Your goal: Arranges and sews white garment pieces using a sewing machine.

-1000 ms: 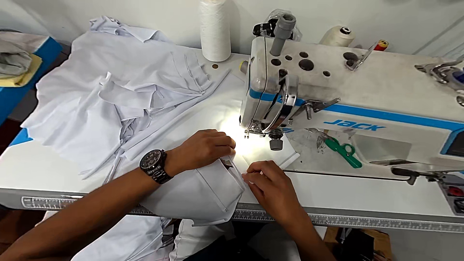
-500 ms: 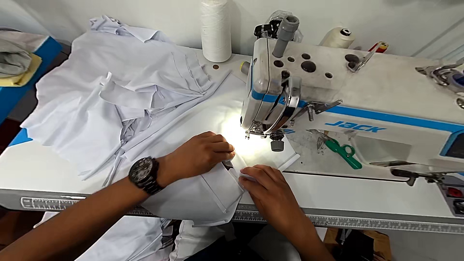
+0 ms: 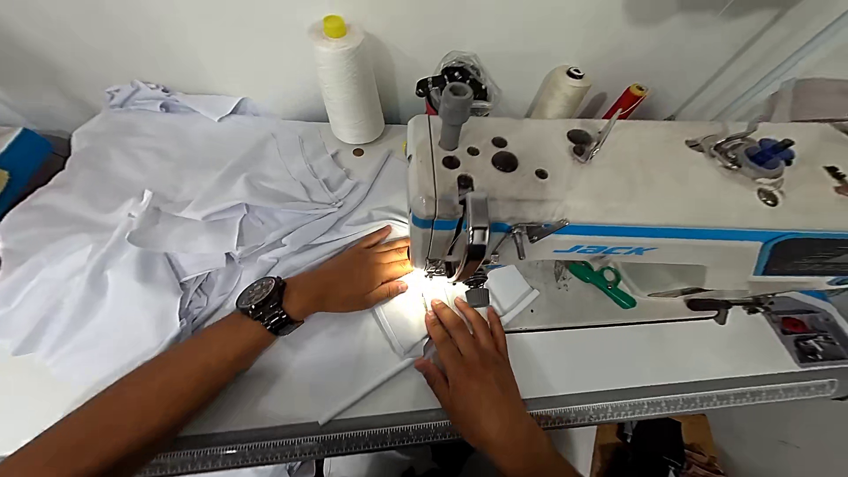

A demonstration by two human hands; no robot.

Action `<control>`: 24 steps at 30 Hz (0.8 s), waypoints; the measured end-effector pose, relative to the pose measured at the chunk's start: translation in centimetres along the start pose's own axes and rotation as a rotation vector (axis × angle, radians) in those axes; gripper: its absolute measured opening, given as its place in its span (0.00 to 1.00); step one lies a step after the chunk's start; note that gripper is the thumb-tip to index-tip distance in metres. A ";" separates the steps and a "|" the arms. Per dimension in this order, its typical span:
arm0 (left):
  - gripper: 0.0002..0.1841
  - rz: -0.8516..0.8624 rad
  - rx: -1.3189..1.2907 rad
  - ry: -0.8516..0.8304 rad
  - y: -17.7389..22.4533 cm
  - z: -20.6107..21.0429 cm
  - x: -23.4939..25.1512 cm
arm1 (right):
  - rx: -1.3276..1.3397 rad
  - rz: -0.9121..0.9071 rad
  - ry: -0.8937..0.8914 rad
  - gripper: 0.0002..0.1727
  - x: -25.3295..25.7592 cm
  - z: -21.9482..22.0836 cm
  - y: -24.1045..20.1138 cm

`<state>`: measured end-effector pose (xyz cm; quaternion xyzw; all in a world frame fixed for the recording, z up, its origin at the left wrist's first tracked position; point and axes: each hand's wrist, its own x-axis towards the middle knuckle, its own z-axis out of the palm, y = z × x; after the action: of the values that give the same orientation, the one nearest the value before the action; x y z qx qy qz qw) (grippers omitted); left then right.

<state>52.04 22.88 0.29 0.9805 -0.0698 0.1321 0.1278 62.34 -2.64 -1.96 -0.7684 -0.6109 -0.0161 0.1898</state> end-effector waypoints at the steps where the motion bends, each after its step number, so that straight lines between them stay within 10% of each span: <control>1: 0.22 0.034 -0.043 0.016 -0.5 -0.3 0.6 | -0.015 0.030 0.016 0.34 0.0 0.2 -0.5; 24: 0.23 0.072 -0.034 -0.077 -0.7 -3.0 2.7 | -0.115 0.093 0.043 0.34 0.4 0.6 -1.8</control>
<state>54.05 24.05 3.68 0.9794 -0.1121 0.0975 0.1370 60.60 -1.73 -1.92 -0.8051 -0.5683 -0.0589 0.1591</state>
